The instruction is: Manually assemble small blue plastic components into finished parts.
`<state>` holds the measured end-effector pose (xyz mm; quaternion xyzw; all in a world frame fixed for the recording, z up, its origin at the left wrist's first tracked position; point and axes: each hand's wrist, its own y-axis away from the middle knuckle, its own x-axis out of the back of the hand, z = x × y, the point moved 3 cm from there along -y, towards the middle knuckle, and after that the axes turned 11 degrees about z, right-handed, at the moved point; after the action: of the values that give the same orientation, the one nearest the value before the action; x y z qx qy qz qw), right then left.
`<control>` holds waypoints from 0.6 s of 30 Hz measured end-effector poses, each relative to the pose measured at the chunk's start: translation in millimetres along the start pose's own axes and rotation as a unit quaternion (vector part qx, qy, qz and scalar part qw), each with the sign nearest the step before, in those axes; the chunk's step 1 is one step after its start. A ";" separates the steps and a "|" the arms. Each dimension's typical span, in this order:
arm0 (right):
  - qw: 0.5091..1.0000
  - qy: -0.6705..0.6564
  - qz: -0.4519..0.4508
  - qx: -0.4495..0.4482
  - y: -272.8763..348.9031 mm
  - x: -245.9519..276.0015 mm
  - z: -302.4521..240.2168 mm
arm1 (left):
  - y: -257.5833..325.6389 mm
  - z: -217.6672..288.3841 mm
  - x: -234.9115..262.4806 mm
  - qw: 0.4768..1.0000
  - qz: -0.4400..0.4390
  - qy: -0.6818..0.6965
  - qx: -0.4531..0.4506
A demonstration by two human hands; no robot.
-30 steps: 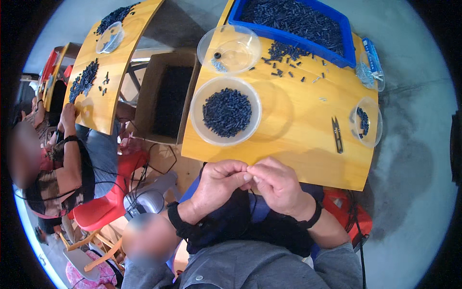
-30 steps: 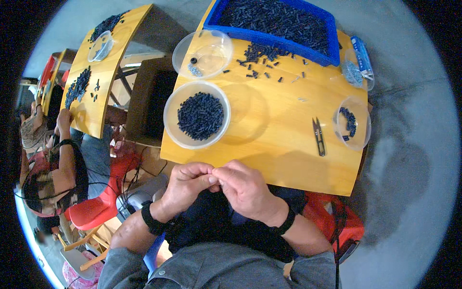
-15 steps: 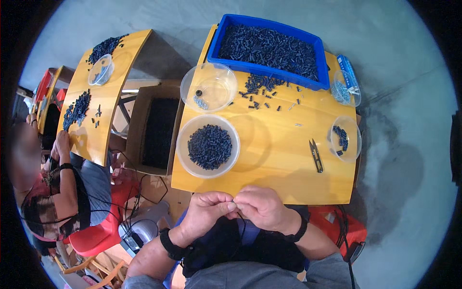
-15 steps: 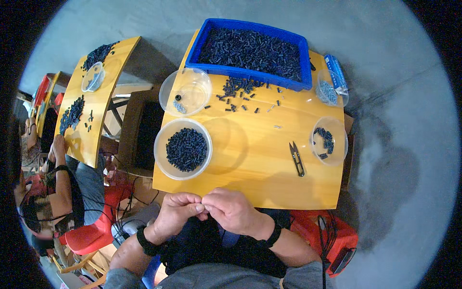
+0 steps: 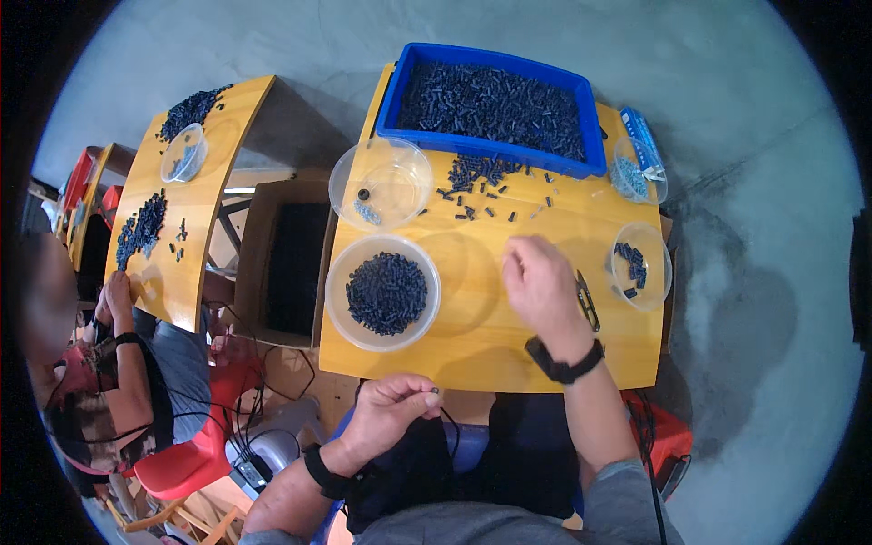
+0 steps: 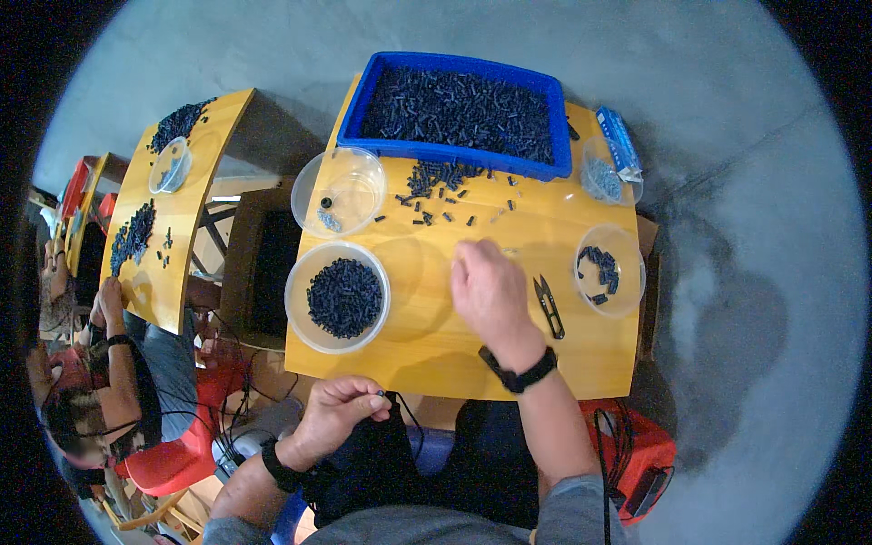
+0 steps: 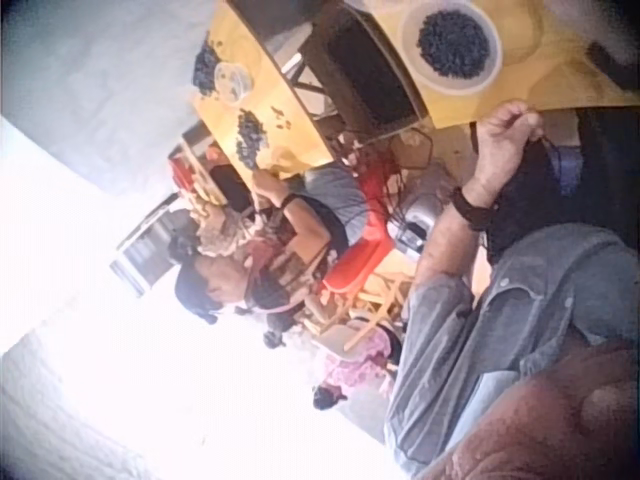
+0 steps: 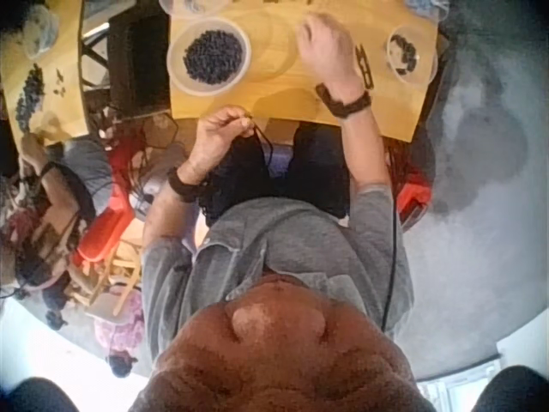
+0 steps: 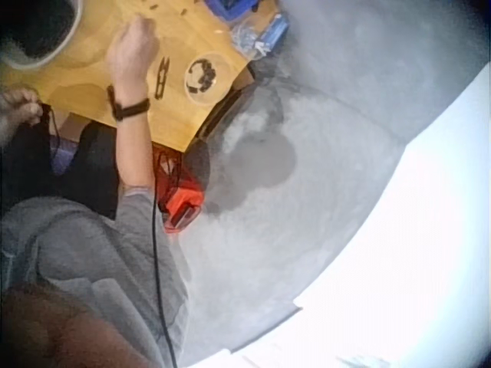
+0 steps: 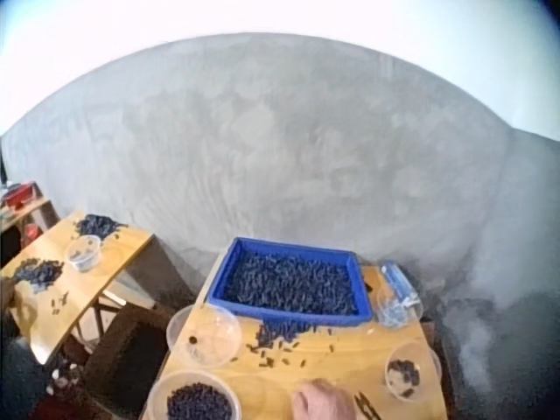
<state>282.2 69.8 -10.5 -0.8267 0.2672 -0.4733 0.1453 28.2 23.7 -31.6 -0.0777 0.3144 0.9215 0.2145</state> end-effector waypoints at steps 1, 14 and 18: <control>1.000 0.001 0.002 0.000 -10.0 -4.0 9.0 | 0.7 0.0 -0.6 1.000 -0.002 -0.001 -0.002; 0.975 0.199 -0.071 -0.076 -41.8 -43.5 41.2 | -0.9 -2.8 3.7 0.999 0.011 -0.049 -0.005; 0.974 0.203 -0.078 -0.065 -39.3 -47.7 46.1 | -1.7 -1.5 3.4 0.998 0.017 -0.064 -0.006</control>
<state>314.3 128.9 -48.2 -0.7394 0.2561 -0.6226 -0.0033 25.9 25.2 -34.7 -0.0148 0.2955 0.9301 0.2175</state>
